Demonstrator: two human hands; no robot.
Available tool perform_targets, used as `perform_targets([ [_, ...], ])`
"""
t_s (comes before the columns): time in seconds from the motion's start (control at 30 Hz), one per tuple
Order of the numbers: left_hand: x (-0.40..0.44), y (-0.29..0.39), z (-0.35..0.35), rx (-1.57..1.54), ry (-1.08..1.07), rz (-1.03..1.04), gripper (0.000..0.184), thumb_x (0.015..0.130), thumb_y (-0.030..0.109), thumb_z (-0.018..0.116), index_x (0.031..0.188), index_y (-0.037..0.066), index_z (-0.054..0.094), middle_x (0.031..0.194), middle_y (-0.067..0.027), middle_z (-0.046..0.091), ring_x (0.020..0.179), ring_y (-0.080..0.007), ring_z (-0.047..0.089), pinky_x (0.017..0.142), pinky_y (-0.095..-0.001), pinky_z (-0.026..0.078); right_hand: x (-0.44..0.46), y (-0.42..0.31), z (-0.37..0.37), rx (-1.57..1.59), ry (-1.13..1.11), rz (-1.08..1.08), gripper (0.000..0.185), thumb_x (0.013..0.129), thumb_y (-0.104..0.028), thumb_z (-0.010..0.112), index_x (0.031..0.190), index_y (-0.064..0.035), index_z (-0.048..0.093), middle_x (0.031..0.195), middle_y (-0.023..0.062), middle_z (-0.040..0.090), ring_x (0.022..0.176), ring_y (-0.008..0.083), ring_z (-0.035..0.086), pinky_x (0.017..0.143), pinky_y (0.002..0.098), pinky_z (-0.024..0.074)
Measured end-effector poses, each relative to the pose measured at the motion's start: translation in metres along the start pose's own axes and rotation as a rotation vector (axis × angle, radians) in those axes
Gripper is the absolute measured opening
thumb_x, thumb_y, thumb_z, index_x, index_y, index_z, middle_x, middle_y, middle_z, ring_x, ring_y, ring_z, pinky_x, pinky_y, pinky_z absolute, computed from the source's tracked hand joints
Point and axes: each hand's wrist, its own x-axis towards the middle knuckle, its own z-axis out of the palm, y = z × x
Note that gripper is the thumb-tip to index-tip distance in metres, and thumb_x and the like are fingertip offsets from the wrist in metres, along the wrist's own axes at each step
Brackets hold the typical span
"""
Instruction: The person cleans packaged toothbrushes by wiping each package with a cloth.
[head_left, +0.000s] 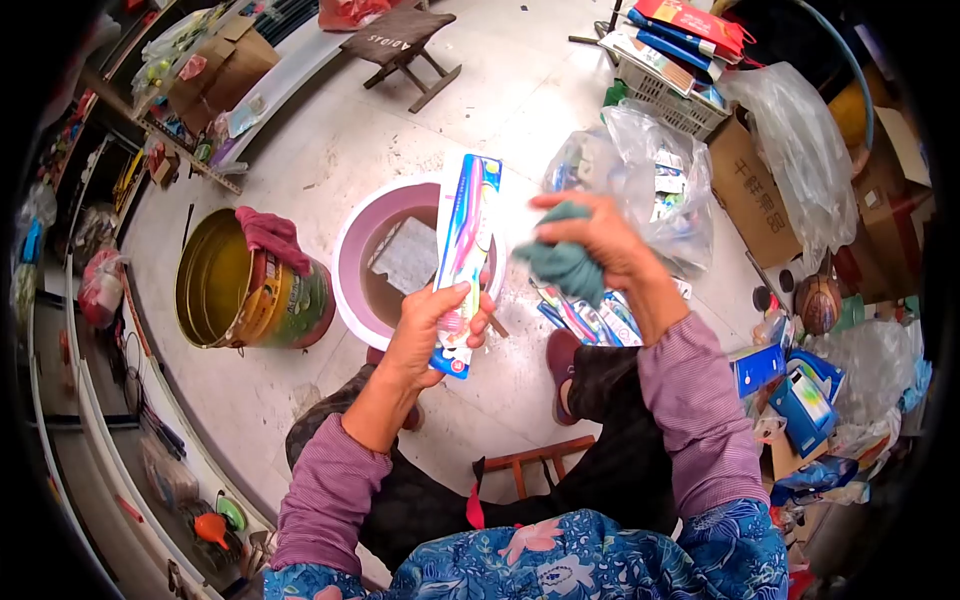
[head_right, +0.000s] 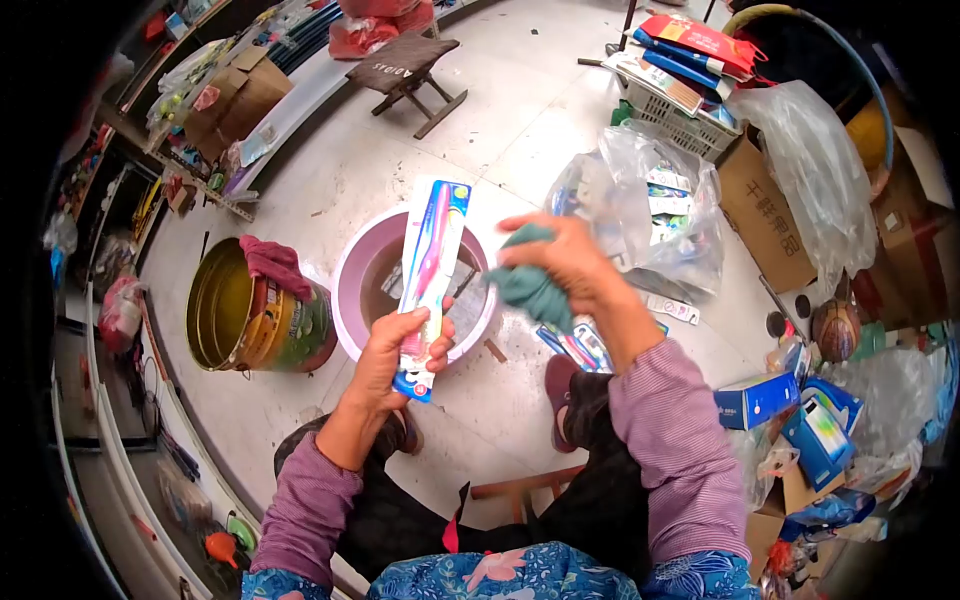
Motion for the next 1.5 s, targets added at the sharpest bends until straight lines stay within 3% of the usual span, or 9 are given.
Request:
perform_targets([
  [0.2, -0.006, -0.003, 0.003, 0.136, -0.213, -0.133, 0.034, 0.088, 0.022, 0.052, 0.100, -0.010, 0.059, 0.072, -0.0232, 0.062, 0.043, -0.0238, 0.056, 0.040, -0.0316, 0.046, -0.015, 0.031, 0.041, 0.134, -0.352, 0.128, 0.050, 0.072, -0.022, 0.081, 0.109, 0.0003, 0.056, 0.096, 0.0075, 0.063, 0.085, 0.0137, 0.062, 0.071, 0.0265, 0.0532],
  [0.4, -0.001, -0.005, 0.010, 0.117, -0.252, -0.259, 0.051, 0.094, 0.037, 0.050, 0.116, -0.010, 0.050, 0.091, -0.0269, 0.064, 0.073, -0.0344, 0.068, 0.064, -0.0403, 0.059, -0.019, 0.022, 0.019, 0.093, -0.351, 0.125, 0.047, 0.067, -0.015, 0.082, 0.104, 0.0030, 0.058, 0.090, 0.0097, 0.065, 0.080, 0.0165, 0.064, 0.070, 0.0300, 0.0551],
  [0.6, 0.004, -0.014, 0.012, 0.302, -0.114, -0.123, 0.059, 0.096, 0.043, 0.046, 0.126, -0.007, 0.045, 0.106, -0.0254, 0.062, 0.091, -0.0332, 0.066, 0.079, -0.0403, 0.056, -0.033, -0.017, -0.072, 0.096, 0.025, -0.072, 0.058, 0.064, -0.010, 0.081, 0.112, 0.0057, 0.053, 0.100, 0.0132, 0.063, 0.086, 0.0214, 0.064, 0.083, 0.0356, 0.0536],
  [0.77, 0.012, -0.019, 0.010, 0.401, 0.030, -0.093, 0.048, 0.094, 0.032, 0.053, 0.123, -0.006, 0.048, 0.099, -0.0214, 0.064, 0.083, -0.0257, 0.066, 0.074, -0.0341, 0.056, -0.052, -0.008, -0.195, 0.053, 0.653, -0.355, 0.038, 0.071, -0.009, 0.077, 0.098, 0.0091, 0.058, 0.090, 0.0162, 0.065, 0.075, 0.0229, 0.067, 0.068, 0.0343, 0.0574],
  [0.87, 0.018, -0.025, 0.014, 0.422, 0.063, -0.114, 0.045, 0.094, 0.030, 0.054, 0.120, -0.006, 0.050, 0.097, -0.0197, 0.064, 0.080, -0.0226, 0.066, 0.072, -0.0327, 0.056, -0.041, 0.005, -0.257, 0.009, 0.906, -0.338, 0.033, 0.071, -0.010, 0.077, 0.090, 0.0108, 0.059, 0.076, 0.0147, 0.065, 0.058, 0.0222, 0.065, 0.051, 0.0364, 0.0559],
  [1.0, 0.023, -0.031, 0.019, 0.502, 0.084, -0.161, 0.042, 0.094, 0.027, 0.055, 0.119, -0.007, 0.051, 0.095, -0.0181, 0.065, 0.079, -0.0209, 0.066, 0.071, -0.0316, 0.056, -0.018, -0.009, -0.290, 0.048, 0.801, -0.005, 0.034, 0.070, -0.011, 0.077, 0.088, 0.0118, 0.059, 0.077, 0.0153, 0.065, 0.060, 0.0231, 0.065, 0.051, 0.0359, 0.0547],
  [1.2, 0.027, -0.034, 0.017, 0.493, 0.140, -0.203, 0.043, 0.093, 0.025, 0.055, 0.120, -0.008, 0.050, 0.095, -0.0195, 0.064, 0.077, -0.0215, 0.066, 0.071, -0.0312, 0.056, 0.045, -0.023, -0.290, -1.604, 0.908, 0.209, 0.030, 0.068, -0.017, 0.068, 0.095, -0.0030, 0.068, 0.089, 0.0113, 0.069, 0.082, 0.0272, 0.068, 0.072, 0.0368, 0.0527],
  [1.37, 0.027, -0.032, 0.023, 0.504, 0.150, -0.247, 0.046, 0.092, 0.024, 0.058, 0.121, -0.010, 0.049, 0.096, -0.0207, 0.064, 0.078, -0.0230, 0.066, 0.071, -0.0307, 0.055, 0.099, 0.022, -0.290, -2.436, 0.512, 0.183, 0.021, 0.088, -0.016, 0.050, 0.095, -0.0184, 0.070, 0.099, 0.0034, 0.068, 0.096, 0.0257, 0.062, 0.083, 0.0584, 0.0420],
  [1.5, 0.029, -0.032, 0.022, 0.486, 0.124, -0.264, 0.046, 0.092, 0.024, 0.058, 0.121, -0.010, 0.048, 0.097, -0.0217, 0.064, 0.078, -0.0236, 0.066, 0.072, -0.0313, 0.054, 0.137, 0.051, -0.288, -2.572, 0.432, 0.076, 0.018, 0.085, -0.018, 0.055, 0.092, -0.0172, 0.071, 0.101, 0.0047, 0.066, 0.100, 0.0262, 0.061, 0.080, 0.0511, 0.0441],
])
